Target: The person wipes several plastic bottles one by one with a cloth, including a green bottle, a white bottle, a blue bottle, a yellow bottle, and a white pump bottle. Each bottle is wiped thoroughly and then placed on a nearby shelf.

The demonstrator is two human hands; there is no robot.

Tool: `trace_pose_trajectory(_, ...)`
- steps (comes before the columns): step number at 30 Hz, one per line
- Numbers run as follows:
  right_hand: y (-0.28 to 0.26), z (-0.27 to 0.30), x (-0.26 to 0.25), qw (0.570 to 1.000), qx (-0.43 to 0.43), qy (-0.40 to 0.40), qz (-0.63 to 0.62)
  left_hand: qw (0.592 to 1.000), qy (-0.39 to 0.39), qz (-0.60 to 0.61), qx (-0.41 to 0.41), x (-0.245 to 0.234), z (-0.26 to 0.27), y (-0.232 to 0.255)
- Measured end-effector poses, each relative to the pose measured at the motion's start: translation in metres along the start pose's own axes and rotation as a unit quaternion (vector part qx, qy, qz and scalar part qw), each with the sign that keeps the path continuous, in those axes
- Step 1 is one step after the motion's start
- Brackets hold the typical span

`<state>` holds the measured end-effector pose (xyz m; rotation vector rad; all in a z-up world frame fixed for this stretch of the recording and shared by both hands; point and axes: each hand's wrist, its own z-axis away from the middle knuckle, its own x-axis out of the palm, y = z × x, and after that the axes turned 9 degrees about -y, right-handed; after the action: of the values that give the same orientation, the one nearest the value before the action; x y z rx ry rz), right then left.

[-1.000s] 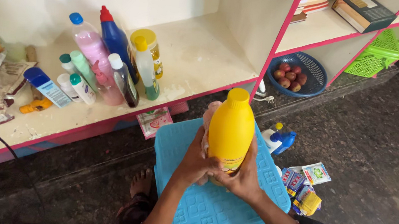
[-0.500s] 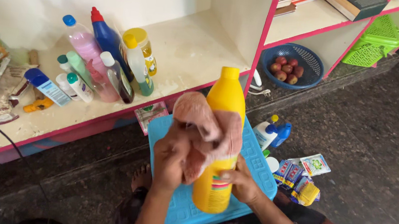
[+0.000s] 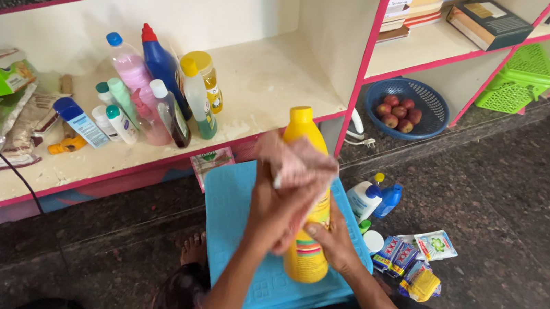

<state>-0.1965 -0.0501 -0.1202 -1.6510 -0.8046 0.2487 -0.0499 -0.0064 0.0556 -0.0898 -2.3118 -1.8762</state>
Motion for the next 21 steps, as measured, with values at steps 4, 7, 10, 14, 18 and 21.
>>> trace_pose_trajectory(4,-0.046,-0.018,0.026,0.976,-0.014,0.003,0.217,0.994,-0.042,-0.015,0.104,-0.012,-0.029,0.030)
trace_pose_trajectory(7,-0.053,-0.030,0.031,0.949,0.003,0.029,0.315,0.979,-0.043,-0.124,0.157,-0.002,-0.025,0.043)
trace_pose_trajectory(10,-0.042,-0.034,0.030,0.925,-0.026,0.032,0.378,0.979,-0.057,-0.124,0.148,0.001,-0.013,0.049)
trace_pose_trajectory(14,-0.024,-0.030,0.032,0.915,-0.123,0.055,0.381,0.982,-0.048,-0.124,0.132,-0.005,-0.011,0.039)
trace_pose_trajectory(18,-0.017,-0.036,0.037,0.927,-0.128,0.084,0.343,0.969,0.022,-0.180,0.168,-0.006,-0.018,0.006)
trace_pose_trajectory(21,-0.018,-0.045,0.035,0.883,-0.175,0.057,0.431,0.956,0.034,-0.203,0.210,-0.012,-0.007,-0.024)
